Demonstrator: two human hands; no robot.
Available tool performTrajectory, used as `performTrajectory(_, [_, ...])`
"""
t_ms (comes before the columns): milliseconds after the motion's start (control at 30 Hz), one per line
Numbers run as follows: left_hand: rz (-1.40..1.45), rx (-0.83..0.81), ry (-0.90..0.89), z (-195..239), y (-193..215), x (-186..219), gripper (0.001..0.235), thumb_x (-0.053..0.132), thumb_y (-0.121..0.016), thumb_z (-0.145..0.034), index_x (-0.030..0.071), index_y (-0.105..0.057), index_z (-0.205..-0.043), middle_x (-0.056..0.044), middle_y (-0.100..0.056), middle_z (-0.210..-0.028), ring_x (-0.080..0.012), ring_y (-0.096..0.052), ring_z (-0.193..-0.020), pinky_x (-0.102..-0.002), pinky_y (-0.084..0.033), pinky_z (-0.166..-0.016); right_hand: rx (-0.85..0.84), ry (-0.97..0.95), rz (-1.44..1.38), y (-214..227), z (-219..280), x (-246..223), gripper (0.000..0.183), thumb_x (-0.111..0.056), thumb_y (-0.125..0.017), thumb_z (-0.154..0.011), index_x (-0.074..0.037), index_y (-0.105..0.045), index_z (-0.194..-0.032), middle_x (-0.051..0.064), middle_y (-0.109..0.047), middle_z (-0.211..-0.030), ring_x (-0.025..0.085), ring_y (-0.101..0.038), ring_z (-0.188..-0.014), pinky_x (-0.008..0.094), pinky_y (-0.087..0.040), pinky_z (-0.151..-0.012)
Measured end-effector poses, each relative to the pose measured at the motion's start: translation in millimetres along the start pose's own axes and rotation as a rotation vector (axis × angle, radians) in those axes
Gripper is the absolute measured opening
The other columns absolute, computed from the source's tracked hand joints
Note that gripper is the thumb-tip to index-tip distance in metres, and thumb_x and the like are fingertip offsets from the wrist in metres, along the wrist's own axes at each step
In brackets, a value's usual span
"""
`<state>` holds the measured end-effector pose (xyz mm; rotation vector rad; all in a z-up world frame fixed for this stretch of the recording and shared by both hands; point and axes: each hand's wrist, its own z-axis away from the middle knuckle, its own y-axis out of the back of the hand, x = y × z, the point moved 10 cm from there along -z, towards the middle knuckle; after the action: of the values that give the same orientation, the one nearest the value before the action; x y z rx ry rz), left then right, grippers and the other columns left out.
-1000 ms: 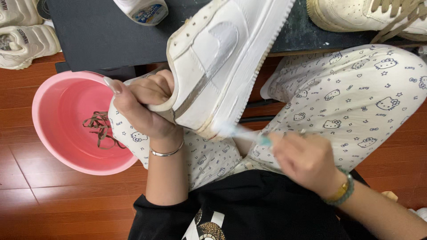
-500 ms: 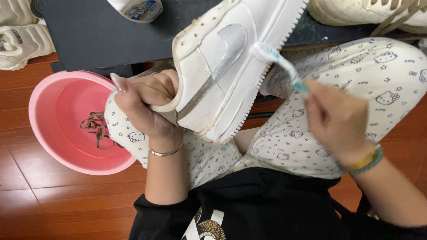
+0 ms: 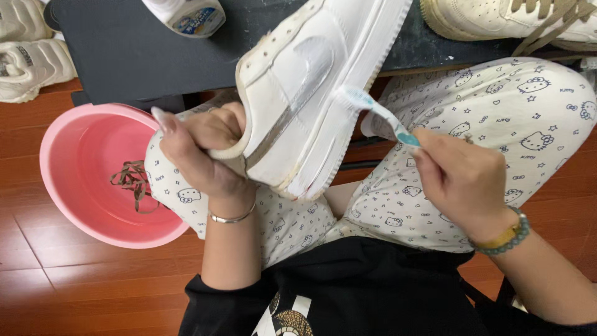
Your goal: The person removes the laces from a white sneaker and places them in a pink basin. Then, using a toothbrush and a white cleaning liquid, the person scrubs the shoe's upper and sole.
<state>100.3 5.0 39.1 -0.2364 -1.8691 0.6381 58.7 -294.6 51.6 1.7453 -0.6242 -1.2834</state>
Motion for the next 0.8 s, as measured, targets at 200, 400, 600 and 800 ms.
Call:
performTrajectory(200, [0.113, 0.078, 0.020, -3.6, 6.5, -5.9, 0.065, 0.030, -0.032, -0.117, 0.005, -0.029, -0.057, -0.008, -0.033, -0.048, -0.0159, -0.024, -0.042, -0.033, -0.031, -0.050, -0.148, 0.343, 0.067, -41.4, 18.7, -60.8, 0.019, -0.025, -0.068, -0.095, -0.012, -0.080, -0.101, -0.003, -0.056, -0.055, 0.006, -0.043, -0.036, 0.024, -0.033, -0.030])
performTrajectory(400, [0.097, 0.028, -0.016, -12.2, 3.1, 0.6, 0.064, 0.032, -0.032, -0.118, 0.007, -0.027, -0.059, -0.006, -0.031, -0.047, -0.0154, -0.023, -0.042, -0.032, -0.031, -0.049, -0.032, 0.388, 0.024, -14.6, 28.8, -60.1, 0.024, -0.029, -0.063, -0.097, -0.009, -0.073, -0.106, -0.004, -0.052, -0.056, 0.007, -0.038, -0.038, 0.028, -0.030, -0.034])
performTrajectory(600, [0.018, -0.011, -0.037, -6.0, -9.3, 5.4, 0.066, 0.030, -0.032, -0.118, 0.005, -0.029, -0.057, -0.007, -0.031, -0.047, -0.0158, -0.024, -0.041, -0.033, -0.033, -0.049, -0.027, 0.187, -0.054, -32.3, 20.6, -20.1, 0.016, -0.018, -0.055, -0.109, -0.011, -0.069, -0.108, -0.005, -0.049, -0.058, 0.006, -0.040, -0.044, 0.023, -0.031, -0.039])
performTrajectory(800, [0.047, 0.018, 0.032, -0.6, -8.5, 1.3, 0.068, 0.030, -0.033, -0.118, 0.004, -0.032, -0.055, -0.008, -0.034, -0.050, -0.0168, -0.027, -0.041, -0.033, -0.034, -0.050, 0.052, 0.131, 0.003, -14.2, -2.1, 3.3, 0.022, -0.022, -0.054, -0.110, -0.009, -0.071, -0.115, -0.005, -0.049, -0.060, 0.005, -0.040, -0.045, 0.022, -0.031, -0.041])
